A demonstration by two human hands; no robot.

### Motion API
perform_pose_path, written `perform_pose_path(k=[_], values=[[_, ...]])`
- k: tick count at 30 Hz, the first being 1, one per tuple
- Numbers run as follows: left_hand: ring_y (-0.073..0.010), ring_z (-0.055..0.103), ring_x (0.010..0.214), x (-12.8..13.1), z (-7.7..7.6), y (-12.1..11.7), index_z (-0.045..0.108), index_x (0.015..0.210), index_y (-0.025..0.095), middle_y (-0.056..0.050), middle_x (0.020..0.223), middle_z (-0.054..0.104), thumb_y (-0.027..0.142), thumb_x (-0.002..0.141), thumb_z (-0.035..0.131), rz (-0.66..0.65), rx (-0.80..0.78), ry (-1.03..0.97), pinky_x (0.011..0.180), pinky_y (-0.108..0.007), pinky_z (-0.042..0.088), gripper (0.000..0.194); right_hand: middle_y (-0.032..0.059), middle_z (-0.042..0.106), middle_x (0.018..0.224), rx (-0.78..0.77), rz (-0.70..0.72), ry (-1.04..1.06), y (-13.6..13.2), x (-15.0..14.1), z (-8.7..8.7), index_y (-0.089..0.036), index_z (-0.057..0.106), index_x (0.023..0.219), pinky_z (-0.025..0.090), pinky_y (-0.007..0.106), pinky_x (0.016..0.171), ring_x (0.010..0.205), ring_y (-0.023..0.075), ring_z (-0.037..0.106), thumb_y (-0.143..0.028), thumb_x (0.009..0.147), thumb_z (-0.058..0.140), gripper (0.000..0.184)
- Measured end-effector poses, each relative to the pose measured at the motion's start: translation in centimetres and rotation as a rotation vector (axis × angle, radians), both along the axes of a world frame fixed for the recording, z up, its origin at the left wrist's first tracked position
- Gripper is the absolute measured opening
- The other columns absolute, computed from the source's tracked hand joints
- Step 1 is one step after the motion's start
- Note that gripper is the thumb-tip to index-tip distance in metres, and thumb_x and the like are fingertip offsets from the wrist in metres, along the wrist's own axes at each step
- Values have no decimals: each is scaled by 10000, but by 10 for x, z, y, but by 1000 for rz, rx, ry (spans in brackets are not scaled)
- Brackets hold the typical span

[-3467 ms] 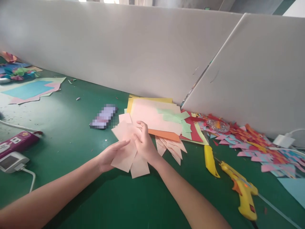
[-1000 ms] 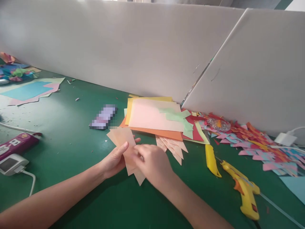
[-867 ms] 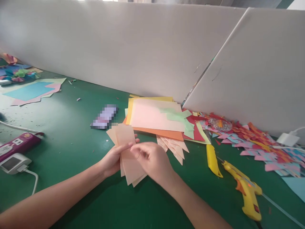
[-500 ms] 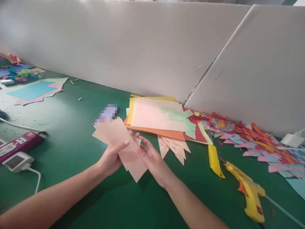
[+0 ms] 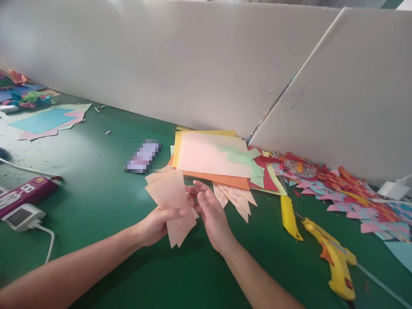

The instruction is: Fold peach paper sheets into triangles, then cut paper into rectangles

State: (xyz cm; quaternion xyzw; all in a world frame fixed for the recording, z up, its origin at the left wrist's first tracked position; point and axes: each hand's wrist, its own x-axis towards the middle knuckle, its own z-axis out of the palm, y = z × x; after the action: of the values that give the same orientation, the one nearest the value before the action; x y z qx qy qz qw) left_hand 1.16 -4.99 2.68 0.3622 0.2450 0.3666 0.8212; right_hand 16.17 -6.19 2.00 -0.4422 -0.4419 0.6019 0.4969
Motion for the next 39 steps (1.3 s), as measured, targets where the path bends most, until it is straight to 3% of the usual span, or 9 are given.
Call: perform_pose_path(k=[4, 8, 11, 13, 18, 22, 29, 35, 39], values=[[-264, 603, 923, -5, 2, 1, 662, 879, 139, -102, 903, 673, 316, 694, 700, -282, 12, 33, 862, -390, 430, 259, -28, 616, 639, -90, 221, -144, 0, 12, 6, -256, 499, 1230, 356, 173, 354, 420, 81, 478, -523, 831, 546, 482], [-263, 592, 936, -7, 2, 2, 687, 839, 139, -100, 926, 664, 352, 715, 659, -469, 53, 76, 857, -367, 436, 248, -86, 429, 346, -162, 319, -264, -6, 10, 4, -177, 623, 975, 267, 171, 295, 260, 70, 346, -573, 841, 485, 441], [-248, 592, 908, -7, 0, 4, 675, 919, 151, -85, 935, 654, 311, 727, 665, -370, 74, 141, 825, -358, 447, 250, -25, 559, 474, -46, 230, -251, -6, 6, 6, -184, 657, 828, 437, 229, 406, 395, 107, 504, -543, 824, 534, 380], [-241, 588, 909, -7, 0, 6, 659, 987, 173, -68, 942, 650, 294, 761, 652, -254, 171, 213, 828, -357, 445, 257, 26, 672, 715, 137, 126, -257, -5, 5, 13, -213, 676, 868, 538, 314, 615, 639, 170, 628, -482, 830, 559, 296], [-256, 494, 1103, -9, 5, 7, 643, 1059, 216, -64, 1158, 581, 226, 774, 667, 175, 578, 374, 969, -323, 357, 286, 32, 691, 878, 525, -97, -414, -8, 6, 31, -279, 687, 852, 506, 413, 853, 936, 240, 628, -330, 885, 507, 190], [-225, 506, 1004, -9, -1, 3, 617, 1055, 230, -59, 1045, 582, 202, 793, 650, 441, 667, 463, 922, -294, 353, 266, 39, 643, 996, 490, -153, -388, -10, 3, 26, -302, 602, 984, 514, 393, 845, 985, 231, 607, -335, 888, 504, 141], [-207, 504, 959, -1, -14, -3, 561, 1087, 222, -60, 1032, 555, 243, 864, 565, 422, 546, 371, 889, -292, 366, 224, 24, 504, 1115, 277, 14, -197, -5, -4, -2, -330, 375, 1148, 461, 375, 947, 1120, 185, 512, -346, 900, 491, 274], [-205, 476, 945, 6, -14, -8, 518, 1078, 193, -83, 1052, 499, 250, 918, 460, 357, 704, 410, 886, -324, 382, 179, 49, 437, 1218, 385, -16, -366, -11, -9, -5, -292, 390, 1187, 372, 352, 1036, 1208, 182, 423, -321, 931, 408, 258], [-184, 487, 966, 9, -23, -7, 392, 1137, 212, -73, 1088, 490, 231, 954, 365, 375, 817, 442, 882, -352, 411, 187, 46, 421, 1298, 310, 61, -325, -13, -11, -5, -293, 322, 1271, 339, 340, 1066, 1269, 166, 381, -329, 936, 399, 345]])
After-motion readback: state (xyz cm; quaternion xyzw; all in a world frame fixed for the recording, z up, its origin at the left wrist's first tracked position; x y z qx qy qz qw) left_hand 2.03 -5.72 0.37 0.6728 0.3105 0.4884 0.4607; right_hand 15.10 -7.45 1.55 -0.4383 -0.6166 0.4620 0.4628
